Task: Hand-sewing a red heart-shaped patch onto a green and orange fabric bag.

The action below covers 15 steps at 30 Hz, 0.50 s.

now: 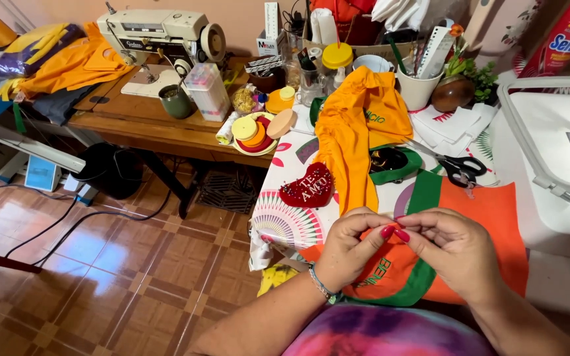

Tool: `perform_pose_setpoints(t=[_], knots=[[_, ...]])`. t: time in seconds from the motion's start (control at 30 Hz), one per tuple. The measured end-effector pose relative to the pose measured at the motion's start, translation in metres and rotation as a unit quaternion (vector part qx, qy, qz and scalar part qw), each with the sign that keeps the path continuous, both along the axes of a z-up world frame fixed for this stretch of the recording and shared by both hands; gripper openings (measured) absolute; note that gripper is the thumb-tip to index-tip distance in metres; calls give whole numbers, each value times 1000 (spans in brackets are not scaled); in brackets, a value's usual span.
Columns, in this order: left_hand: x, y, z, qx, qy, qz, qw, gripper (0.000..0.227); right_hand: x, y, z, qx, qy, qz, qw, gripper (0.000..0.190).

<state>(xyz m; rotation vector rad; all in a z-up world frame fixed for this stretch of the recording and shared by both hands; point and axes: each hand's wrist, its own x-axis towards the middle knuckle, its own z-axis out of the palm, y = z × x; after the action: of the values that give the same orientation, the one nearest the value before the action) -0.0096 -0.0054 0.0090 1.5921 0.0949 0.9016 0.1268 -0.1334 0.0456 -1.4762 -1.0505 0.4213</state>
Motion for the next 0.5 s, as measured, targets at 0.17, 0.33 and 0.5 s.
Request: perform_pose_setpoints(t=[0.17,0.33,0.5], knots=[[4,2,-2,76,9,42,996,13,4,0,-2,6,-54,-8,998,14],[10,11,-16,117,8,96,988,9,15,14,0,-38,-110,-17,993,10],[23,21,-62,72,51,39,995,12,33,65,46,-284,-221,-29,933,25]])
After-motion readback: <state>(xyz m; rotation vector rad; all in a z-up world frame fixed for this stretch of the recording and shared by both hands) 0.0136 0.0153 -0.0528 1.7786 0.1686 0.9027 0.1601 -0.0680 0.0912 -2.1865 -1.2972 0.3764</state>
